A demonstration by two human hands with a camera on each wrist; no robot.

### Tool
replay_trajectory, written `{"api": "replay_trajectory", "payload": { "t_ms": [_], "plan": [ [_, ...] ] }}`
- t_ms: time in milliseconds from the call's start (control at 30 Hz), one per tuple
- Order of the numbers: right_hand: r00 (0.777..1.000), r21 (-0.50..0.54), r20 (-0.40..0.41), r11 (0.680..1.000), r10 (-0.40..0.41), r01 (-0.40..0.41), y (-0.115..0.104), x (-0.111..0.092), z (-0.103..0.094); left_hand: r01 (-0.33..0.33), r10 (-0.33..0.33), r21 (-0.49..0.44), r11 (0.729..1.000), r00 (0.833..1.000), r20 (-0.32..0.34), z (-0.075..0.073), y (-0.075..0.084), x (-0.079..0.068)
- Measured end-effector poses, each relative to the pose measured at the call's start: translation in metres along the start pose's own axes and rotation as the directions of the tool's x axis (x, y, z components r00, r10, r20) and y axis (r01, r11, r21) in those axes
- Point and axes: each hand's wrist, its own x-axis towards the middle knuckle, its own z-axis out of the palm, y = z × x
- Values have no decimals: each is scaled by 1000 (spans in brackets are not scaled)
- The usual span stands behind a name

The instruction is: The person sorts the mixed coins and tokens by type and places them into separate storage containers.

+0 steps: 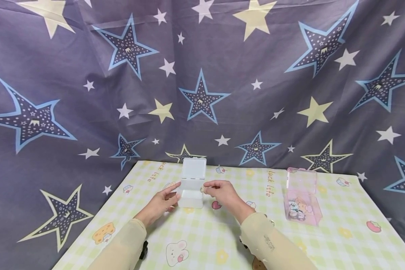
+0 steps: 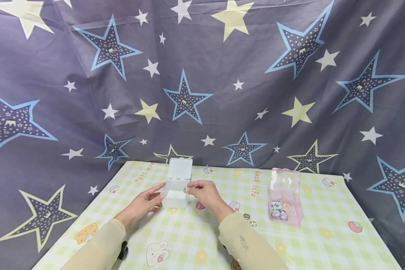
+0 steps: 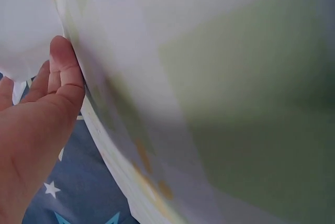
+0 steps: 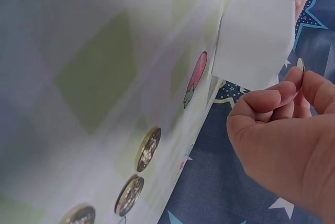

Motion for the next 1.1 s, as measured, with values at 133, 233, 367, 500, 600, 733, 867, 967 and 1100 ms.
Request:
{"api": "replay_trajectory", "payload": {
  "t_ms": [133,233,367,500,600,733,867,967,1100],
  "plan": [
    [1000,15,-8,1000,10,-10,0,1,2,4,-4,3,1000,1000,-3,0,0,0],
    [1000,12,-10,1000,13,-12,2,2,4,10,-10,4,1000,1000,-4,0,-1,-1],
    [1000,3,-11,1000,22,-22,4,3,6,17,-16,13,1000,1000,-10,0,0,-1],
    [999,-8,-15,1000,28,-28,4,4,7,26,-26,17,1000,999,-21,1,3,-1],
    [999,-15,-19,1000,28,-28,4,4,7,32,-32,15,999,999,-23,2,4,-1],
    [1000,-11,-17,1000,27,-27,5,4,7,40,-39,13,999,999,-23,1,6,0],
    [1000,-2,-12,1000,26,-26,5,4,6,46,-46,8,999,999,-24,0,6,0],
    [999,-2,-15,1000,29,-29,5,4,6,45,-45,4,999,999,-23,0,6,1],
    [999,0,-19,1000,31,-31,5,3,3,43,-43,7,999,999,-22,1,4,1]
  ]
}}
